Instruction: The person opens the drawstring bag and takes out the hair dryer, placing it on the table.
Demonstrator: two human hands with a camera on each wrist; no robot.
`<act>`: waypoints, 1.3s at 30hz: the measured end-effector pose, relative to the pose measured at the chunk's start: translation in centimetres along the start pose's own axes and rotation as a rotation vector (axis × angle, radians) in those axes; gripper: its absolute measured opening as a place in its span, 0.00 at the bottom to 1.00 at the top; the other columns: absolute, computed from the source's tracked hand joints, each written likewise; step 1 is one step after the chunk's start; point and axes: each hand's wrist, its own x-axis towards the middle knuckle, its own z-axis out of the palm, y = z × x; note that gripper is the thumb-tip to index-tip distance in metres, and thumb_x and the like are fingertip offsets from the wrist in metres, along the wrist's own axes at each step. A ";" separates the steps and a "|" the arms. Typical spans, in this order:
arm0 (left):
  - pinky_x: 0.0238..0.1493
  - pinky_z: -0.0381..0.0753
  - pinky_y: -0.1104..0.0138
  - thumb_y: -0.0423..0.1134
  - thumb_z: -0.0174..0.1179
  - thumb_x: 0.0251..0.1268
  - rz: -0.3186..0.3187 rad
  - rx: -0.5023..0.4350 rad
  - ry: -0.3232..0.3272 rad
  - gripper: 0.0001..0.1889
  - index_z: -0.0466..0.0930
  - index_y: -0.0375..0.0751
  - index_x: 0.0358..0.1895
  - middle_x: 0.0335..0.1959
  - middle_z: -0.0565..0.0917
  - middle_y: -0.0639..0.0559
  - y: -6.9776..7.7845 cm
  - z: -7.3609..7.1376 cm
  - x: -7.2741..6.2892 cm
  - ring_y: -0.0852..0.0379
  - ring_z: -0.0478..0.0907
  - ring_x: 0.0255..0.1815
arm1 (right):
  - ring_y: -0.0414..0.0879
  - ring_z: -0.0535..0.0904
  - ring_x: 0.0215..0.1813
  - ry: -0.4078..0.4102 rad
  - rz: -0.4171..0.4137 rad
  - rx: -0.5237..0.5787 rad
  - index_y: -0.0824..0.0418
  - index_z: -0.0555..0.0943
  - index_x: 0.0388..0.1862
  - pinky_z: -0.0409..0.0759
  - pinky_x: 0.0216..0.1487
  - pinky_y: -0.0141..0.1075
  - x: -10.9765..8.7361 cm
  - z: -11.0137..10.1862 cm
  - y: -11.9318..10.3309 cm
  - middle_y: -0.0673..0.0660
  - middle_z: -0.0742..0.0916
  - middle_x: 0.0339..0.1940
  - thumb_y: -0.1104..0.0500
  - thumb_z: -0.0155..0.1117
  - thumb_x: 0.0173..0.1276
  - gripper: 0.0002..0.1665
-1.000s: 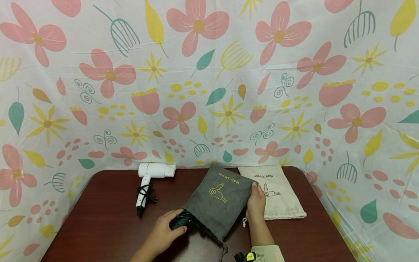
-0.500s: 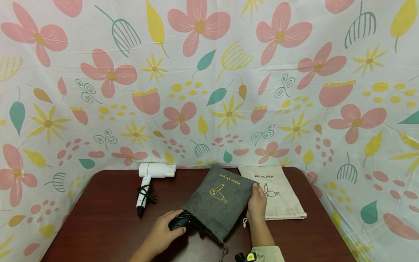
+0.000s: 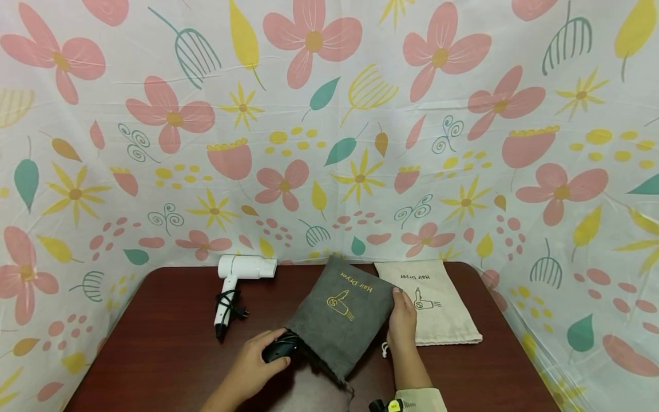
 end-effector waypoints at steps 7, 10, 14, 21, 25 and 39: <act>0.26 0.75 0.68 0.45 0.67 0.63 0.022 -0.001 -0.011 0.30 0.74 0.48 0.70 0.60 0.80 0.43 -0.2 -0.7 -0.3 0.64 0.74 0.27 | 0.33 0.77 0.43 -0.101 0.066 -0.124 0.55 0.78 0.65 0.76 0.44 0.31 0.4 -0.8 -0.7 0.36 0.82 0.44 0.43 0.56 0.78 0.25; 0.26 0.75 0.68 0.46 0.68 0.63 0.024 0.008 -0.014 0.31 0.74 0.49 0.70 0.62 0.79 0.41 -0.2 -0.8 -0.3 0.64 0.74 0.28 | 0.32 0.76 0.49 -0.134 0.084 -0.183 0.57 0.75 0.69 0.75 0.47 0.29 0.6 -0.9 -1.0 0.39 0.79 0.53 0.42 0.57 0.77 0.30; 0.28 0.74 0.68 0.48 0.68 0.63 0.014 0.058 -0.010 0.31 0.74 0.52 0.70 0.65 0.78 0.40 -0.2 -0.9 -0.5 0.62 0.75 0.34 | 0.32 0.75 0.55 -0.149 0.065 -0.260 0.60 0.69 0.74 0.77 0.50 0.26 0.8 -0.8 -1.4 0.47 0.74 0.65 0.42 0.56 0.77 0.34; 0.43 0.80 0.54 0.50 0.69 0.62 -0.001 0.118 -0.007 0.31 0.75 0.54 0.70 0.69 0.74 0.37 0.0 -1.1 -1.0 0.37 0.77 0.62 | 0.47 0.67 0.71 -0.133 -0.034 -0.458 0.61 0.74 0.71 0.67 0.69 0.39 0.9 -0.8 -2.2 0.58 0.73 0.73 0.43 0.56 0.78 0.32; 0.52 0.79 0.41 0.51 0.69 0.62 0.007 0.141 -0.006 0.31 0.75 0.55 0.70 0.70 0.74 0.36 0.1 -1.2 -1.2 0.33 0.74 0.67 | 0.57 0.66 0.75 -0.155 -0.088 -0.605 0.60 0.76 0.68 0.64 0.73 0.51 0.9 -0.7 -2.6 0.63 0.75 0.72 0.45 0.54 0.78 0.28; 0.54 0.77 0.36 0.50 0.68 0.63 0.055 0.153 -0.021 0.31 0.74 0.59 0.70 0.71 0.73 0.35 0.2 -1.1 -1.6 0.30 0.72 0.68 | 0.64 0.75 0.67 -0.214 -0.260 -0.932 0.60 0.80 0.64 0.71 0.65 0.57 0.6 1.1 -2.9 0.67 0.82 0.66 0.51 0.51 0.80 0.23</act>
